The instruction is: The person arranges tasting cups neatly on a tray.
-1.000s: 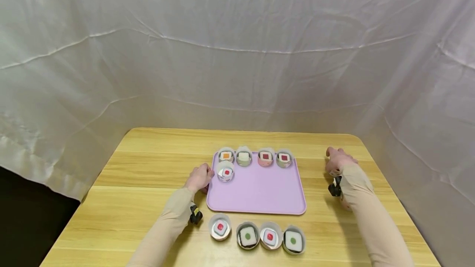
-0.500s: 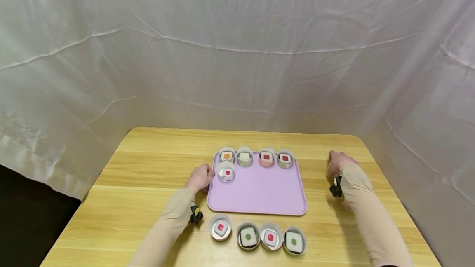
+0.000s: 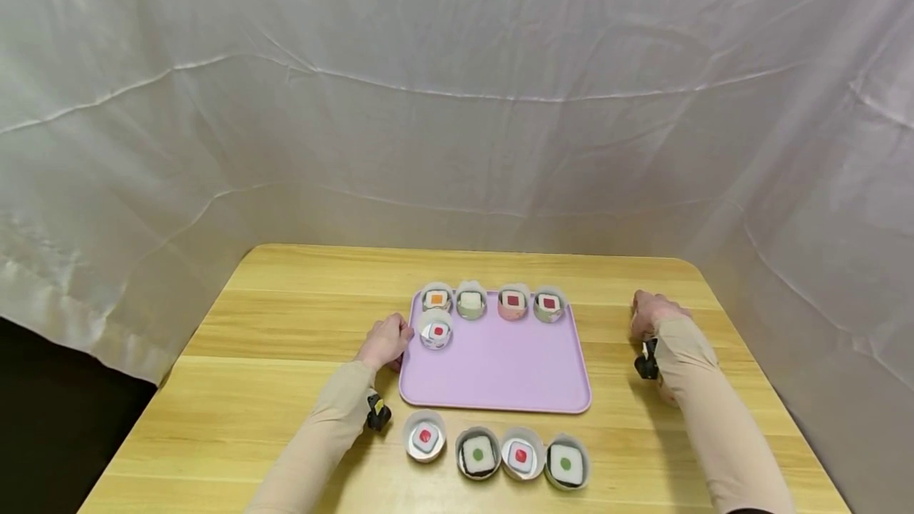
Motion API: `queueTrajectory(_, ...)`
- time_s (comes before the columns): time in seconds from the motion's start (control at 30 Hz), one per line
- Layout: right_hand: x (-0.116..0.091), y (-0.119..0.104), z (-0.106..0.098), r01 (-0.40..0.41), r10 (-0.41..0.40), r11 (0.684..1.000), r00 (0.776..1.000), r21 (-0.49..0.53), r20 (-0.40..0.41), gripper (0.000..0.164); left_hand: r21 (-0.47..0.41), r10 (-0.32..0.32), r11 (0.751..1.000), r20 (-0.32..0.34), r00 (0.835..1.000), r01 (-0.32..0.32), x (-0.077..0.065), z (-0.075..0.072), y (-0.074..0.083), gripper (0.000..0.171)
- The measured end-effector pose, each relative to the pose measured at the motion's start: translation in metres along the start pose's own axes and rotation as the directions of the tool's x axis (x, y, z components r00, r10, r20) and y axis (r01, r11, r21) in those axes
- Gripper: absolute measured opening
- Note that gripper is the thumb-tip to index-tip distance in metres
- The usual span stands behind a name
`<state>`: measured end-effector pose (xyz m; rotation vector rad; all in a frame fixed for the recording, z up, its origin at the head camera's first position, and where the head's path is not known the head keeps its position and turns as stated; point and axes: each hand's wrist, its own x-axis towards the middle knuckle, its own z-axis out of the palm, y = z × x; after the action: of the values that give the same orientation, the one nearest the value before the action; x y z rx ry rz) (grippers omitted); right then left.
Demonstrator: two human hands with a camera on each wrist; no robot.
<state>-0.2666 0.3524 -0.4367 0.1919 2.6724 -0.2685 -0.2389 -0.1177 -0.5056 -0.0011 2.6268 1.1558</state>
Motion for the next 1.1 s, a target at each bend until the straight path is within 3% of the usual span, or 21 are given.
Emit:
queueTrajectory(0.43,0.004,0.014,0.006,0.047,-0.045,0.998,0.998,0.030,-0.054,0.045,0.002,-0.015,1.000,0.008,1.000,0.015,0.000,0.001,0.000,0.016)
queueTrajectory(0.8,0.010,0.016,0.010,0.142,-0.091,0.966,0.968,0.215,-0.233,0.065,-0.008,-0.022,1.000,0.007,1.000,0.022,0.001,0.000,0.000,0.016)
queueTrajectory(1.1,0.011,0.007,0.010,0.171,-0.091,0.950,0.952,0.263,-0.292,0.088,0.001,-0.020,1.000,0.007,1.000,0.020,-0.002,-0.001,0.002,0.017)
